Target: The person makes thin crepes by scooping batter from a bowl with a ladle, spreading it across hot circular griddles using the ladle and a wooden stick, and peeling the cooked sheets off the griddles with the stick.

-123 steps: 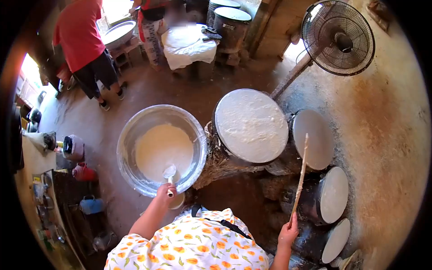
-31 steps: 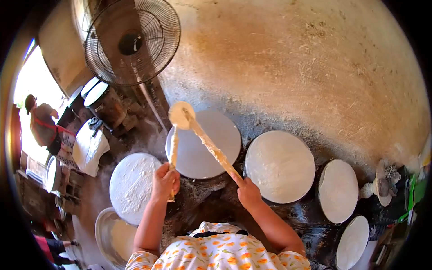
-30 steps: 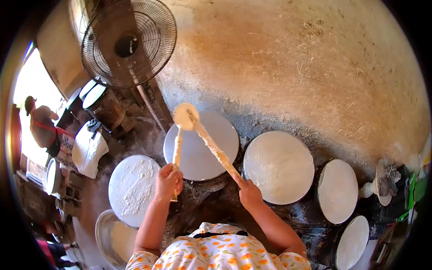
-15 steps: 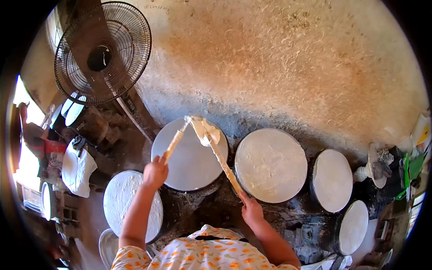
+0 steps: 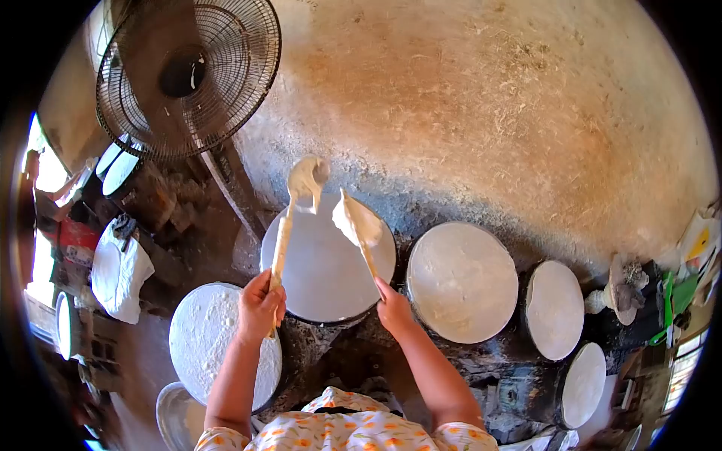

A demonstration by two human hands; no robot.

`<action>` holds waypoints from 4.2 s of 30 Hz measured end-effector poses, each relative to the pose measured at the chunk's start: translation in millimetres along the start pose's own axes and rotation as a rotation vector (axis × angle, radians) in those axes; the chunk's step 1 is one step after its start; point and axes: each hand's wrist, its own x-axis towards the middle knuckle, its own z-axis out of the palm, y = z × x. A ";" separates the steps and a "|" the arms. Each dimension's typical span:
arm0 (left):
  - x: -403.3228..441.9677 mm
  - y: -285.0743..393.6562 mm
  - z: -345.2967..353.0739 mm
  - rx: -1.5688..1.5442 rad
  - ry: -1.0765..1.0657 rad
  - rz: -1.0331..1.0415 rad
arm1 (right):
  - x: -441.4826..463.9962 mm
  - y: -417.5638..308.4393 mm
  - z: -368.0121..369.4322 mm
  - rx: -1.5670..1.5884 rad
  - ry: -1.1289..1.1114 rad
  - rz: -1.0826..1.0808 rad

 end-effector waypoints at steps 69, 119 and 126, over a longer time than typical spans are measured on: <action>-76.3 -13.1 -3.3 -0.182 0.512 -0.061 | 78.1 28.0 -68.4 0.021 -0.775 -0.274; -205.5 -18.7 -34.7 -0.214 0.252 -0.050 | -140.0 38.6 56.2 -0.247 -0.020 -0.434; -238.6 -16.2 -68.1 -0.177 0.243 -0.049 | -181.9 33.8 37.2 -0.556 0.037 -0.225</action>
